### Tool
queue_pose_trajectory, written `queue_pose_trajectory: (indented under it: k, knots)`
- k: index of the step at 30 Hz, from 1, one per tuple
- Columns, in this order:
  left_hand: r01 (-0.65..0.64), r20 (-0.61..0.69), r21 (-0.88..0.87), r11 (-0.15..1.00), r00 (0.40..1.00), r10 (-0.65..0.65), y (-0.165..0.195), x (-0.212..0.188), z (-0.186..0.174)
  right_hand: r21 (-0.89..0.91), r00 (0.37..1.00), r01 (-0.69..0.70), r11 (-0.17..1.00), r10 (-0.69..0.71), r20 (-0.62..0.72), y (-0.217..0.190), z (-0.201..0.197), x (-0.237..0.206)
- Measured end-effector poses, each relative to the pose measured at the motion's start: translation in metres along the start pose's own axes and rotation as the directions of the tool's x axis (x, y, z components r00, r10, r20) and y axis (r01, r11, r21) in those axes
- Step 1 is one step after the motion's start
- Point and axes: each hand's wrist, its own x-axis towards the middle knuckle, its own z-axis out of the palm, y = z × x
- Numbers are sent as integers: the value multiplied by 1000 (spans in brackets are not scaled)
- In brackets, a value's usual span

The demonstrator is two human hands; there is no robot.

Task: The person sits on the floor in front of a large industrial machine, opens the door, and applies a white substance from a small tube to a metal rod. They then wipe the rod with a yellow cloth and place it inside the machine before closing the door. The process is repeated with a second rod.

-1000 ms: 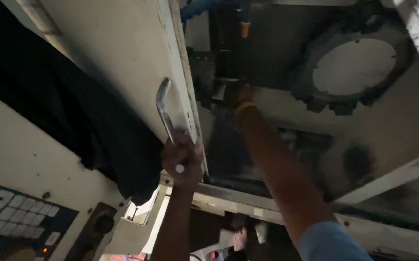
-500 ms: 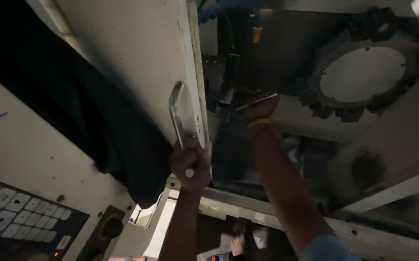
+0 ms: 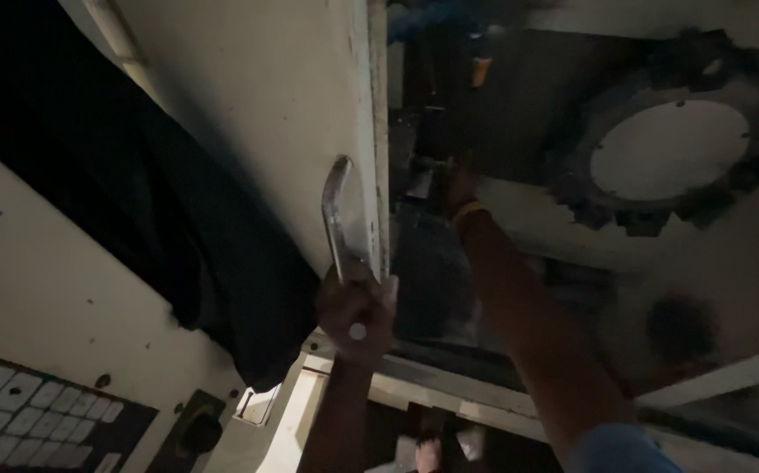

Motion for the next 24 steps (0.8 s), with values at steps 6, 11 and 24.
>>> queue_pose_trajectory:
  k: [6,11,24]
  knots:
    - [-73,-3,66,995,997,74,-8,0,0,-654,907,389,649,-395,147,5,-7,6]
    - [-16,-32,58,998,999,18,-6,-3,2,-675,832,507,536,-99,547,-20,-60,-27]
    - [310,-51,-128,942,947,-318,-49,-52,-3,760,973,-222,611,84,216,51,-131,-204]
